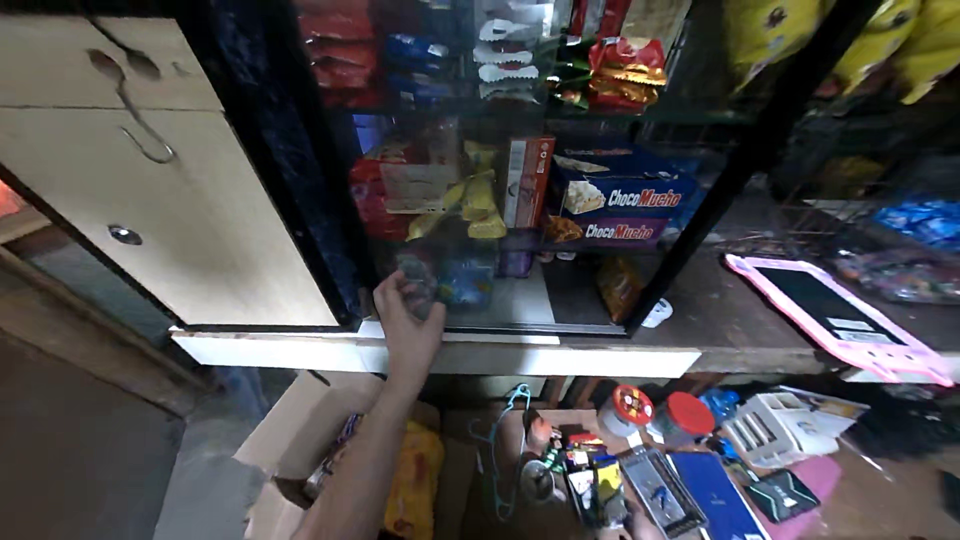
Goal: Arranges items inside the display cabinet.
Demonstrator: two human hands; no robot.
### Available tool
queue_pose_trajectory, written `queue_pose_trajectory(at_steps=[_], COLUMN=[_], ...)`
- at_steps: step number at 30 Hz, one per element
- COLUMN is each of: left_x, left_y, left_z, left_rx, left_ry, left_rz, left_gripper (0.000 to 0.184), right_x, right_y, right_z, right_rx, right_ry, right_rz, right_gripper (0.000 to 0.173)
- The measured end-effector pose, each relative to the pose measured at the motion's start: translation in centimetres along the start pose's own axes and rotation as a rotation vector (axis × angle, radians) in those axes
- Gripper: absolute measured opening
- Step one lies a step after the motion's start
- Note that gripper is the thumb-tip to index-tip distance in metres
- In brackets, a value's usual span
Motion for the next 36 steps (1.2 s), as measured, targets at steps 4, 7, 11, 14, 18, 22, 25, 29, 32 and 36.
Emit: queue_pose_trajectory(at_steps=[4,7,11,14,18,22,25,29,32,36], left_x=[-1.1,-2.6,-3.8,-4.6,-5.6,-6.4,-7.2,-8.2,-8.5,-6.5], left_y=[-0.1,-0.7,-1.7,-2.8,-4.9,-7.5,-8.8,-10.1,-10.7,-8.1], left_z=[-0.4,-0.9,-1.4,-1.7,-2.4,-3.5,-4.2,-4.8,-4.9,-4.0], left_rx=[0.095,0.182,0.264,0.323,0.454,0.518,0.556,0.634,0.737,0.602], left_ry=[0.001,-0.032,-0.048,-0.043,0.033,0.002,0.018,0.023,0.014,-0.151], left_rz=[0.069,0.132,0.168,0.175,0.12,0.123,0.194,0.222,0.2,0.032], left_gripper=[0.064,0.062,0.062,0.059,0.06,0.064,0.069,0.073,0.074,0.059], right_x=[3.9,8.6,14.8,18.4,22.2,24.8,25.8,26.4,26.5,26.5], right_y=[0.3,0.0,-1.0,-1.8,-2.9,-3.3,-3.5,-4.2,-5.2,-6.3], right_z=[0.2,-1.9,-6.0,-9.4,-13.6,-16.8,-18.2,-19.0,-19.3,-19.3], right_rx=[-0.06,-0.077,-0.111,-0.108,-0.07,-0.029,-0.018,0.013,0.058,0.093], right_ry=[0.146,0.31,0.596,0.791,0.985,1.083,1.139,1.167,1.175,1.21], right_rz=[0.067,0.103,0.117,0.124,0.148,0.215,0.224,0.238,0.255,0.273], right_gripper=[0.047,0.041,0.033,0.032,0.031,0.029,0.028,0.026,0.027,0.026])
Point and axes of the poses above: each hand's wrist, its own z-axis towards the middle knuckle, its own y-axis out of the back of the hand, x = y × z, the point moved 4 cm from there along z, towards the middle knuckle, and after that the axes turned 1 degree about -z, right-handed, at the moved point
